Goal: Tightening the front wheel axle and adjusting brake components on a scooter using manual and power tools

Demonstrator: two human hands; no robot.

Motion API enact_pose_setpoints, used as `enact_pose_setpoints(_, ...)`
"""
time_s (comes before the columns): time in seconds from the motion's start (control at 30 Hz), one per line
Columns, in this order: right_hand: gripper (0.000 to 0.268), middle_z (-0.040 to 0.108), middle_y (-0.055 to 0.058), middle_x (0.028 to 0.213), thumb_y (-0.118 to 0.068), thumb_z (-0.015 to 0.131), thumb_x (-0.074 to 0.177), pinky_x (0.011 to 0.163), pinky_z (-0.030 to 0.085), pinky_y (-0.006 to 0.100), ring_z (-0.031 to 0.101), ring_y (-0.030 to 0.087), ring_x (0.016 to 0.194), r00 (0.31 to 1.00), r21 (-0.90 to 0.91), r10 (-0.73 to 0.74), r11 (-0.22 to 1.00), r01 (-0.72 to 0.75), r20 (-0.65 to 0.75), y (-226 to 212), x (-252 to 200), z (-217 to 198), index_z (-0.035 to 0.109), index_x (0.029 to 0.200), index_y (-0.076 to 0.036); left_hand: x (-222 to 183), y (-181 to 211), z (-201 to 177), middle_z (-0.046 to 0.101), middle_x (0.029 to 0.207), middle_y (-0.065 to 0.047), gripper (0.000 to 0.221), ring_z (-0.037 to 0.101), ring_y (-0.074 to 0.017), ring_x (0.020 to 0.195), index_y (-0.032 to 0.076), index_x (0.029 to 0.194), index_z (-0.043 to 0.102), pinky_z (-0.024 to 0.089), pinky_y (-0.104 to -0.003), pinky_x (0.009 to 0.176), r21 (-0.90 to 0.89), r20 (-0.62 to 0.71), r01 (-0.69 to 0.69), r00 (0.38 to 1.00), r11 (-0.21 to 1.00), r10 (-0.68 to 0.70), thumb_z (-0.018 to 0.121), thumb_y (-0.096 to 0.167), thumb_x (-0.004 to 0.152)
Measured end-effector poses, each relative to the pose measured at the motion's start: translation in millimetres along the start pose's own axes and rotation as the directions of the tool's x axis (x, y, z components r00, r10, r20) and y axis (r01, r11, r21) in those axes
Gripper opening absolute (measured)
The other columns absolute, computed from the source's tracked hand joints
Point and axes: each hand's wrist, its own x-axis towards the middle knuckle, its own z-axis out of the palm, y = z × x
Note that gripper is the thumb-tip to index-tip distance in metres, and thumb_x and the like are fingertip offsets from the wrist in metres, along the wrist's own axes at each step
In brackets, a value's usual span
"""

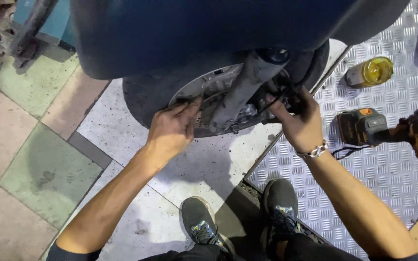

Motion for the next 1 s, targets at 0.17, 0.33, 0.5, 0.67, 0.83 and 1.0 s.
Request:
enact_pose_setpoints(0.17, 0.043, 0.072, 0.019, 0.093, -0.03, 0.093, 0.086, 0.08, 0.056, 0.041, 0.07, 0.025, 0.092, 0.996, -0.053, 0.018, 0.998, -0.022, -0.087, 13, 1, 1, 0.071, 0.11, -0.002, -3, -5, -1, 0.075, 0.091, -0.017, 0.03, 0.072, -0.0411, 0.088, 0.008, 0.119, 0.076, 0.06, -0.046, 0.07, -0.163, -0.006, 0.037, 0.999, 0.986, -0.039, 0.067, 0.01, 0.09)
enact_pose_setpoints(0.33, 0.041, 0.074, 0.019, 0.096, -0.03, 0.091, 0.089, 0.08, 0.056, 0.039, 0.067, 0.021, 0.092, 0.987, -0.038, 0.025, 0.999, -0.032, -0.16, -14, -3, 5, 0.072, 0.112, -0.002, -14, -6, 10, 0.076, 0.093, -0.016, 0.03, 0.073, -0.0377, 0.09, 0.01, 0.121, 0.076, 0.061, -0.046, 0.072, -0.151, -0.035, 0.077, 0.996, 0.986, -0.083, 0.072, 0.016, 0.092)
enact_pose_setpoints(0.5, 0.06, 0.068, 0.032, 0.103, -0.028, 0.094, 0.084, 0.075, 0.058, 0.048, 0.068, 0.042, 0.095, 0.997, -0.022, 0.034, 0.999, -0.036, -0.076, -5, -4, -3, 0.064, 0.122, 0.008, -28, -8, 14, 0.077, 0.096, -0.014, 0.034, 0.073, -0.0383, 0.093, 0.014, 0.126, 0.075, 0.061, -0.047, 0.074, -0.212, -0.004, 0.16, 0.986, 0.964, -0.165, 0.072, 0.016, 0.092)
enact_pose_setpoints(0.67, 0.043, 0.069, 0.025, 0.09, -0.026, 0.09, 0.091, 0.072, 0.058, 0.042, 0.068, 0.03, 0.087, 0.999, 0.004, 0.013, 1.0, -0.013, -0.051, 11, 2, -3, 0.069, 0.109, 0.007, -26, -11, 16, 0.077, 0.099, -0.015, 0.033, 0.073, -0.0379, 0.094, 0.014, 0.126, 0.075, 0.062, -0.046, 0.075, -0.256, -0.016, 0.157, 0.986, 0.954, -0.166, 0.073, 0.017, 0.093)
enact_pose_setpoints(0.83, 0.042, 0.069, 0.022, 0.085, -0.036, 0.089, 0.092, 0.067, 0.058, 0.045, 0.07, 0.03, 0.084, 0.996, -0.097, 0.072, 0.992, -0.076, -0.043, 56, 8, -7, 0.071, 0.103, 0.001, -19, -8, 7, 0.077, 0.096, -0.016, 0.032, 0.073, -0.0386, 0.091, 0.013, 0.124, 0.075, 0.061, -0.046, 0.071, -0.267, -0.028, 0.15, 0.986, 0.952, -0.163, 0.073, 0.016, 0.093)
enact_pose_setpoints(1.0, 0.047, 0.067, 0.025, 0.096, -0.036, 0.083, 0.095, 0.075, 0.057, 0.049, 0.065, 0.032, 0.095, 0.985, 0.034, 0.169, 0.985, -0.171, 0.043, 54, 4, -9, 0.066, 0.116, 0.003, -11, 4, 2, 0.076, 0.092, -0.017, 0.029, 0.073, -0.0386, 0.087, 0.01, 0.123, 0.076, 0.061, -0.046, 0.069, -0.195, -0.045, 0.132, 0.989, 0.972, -0.144, 0.072, 0.019, 0.096)
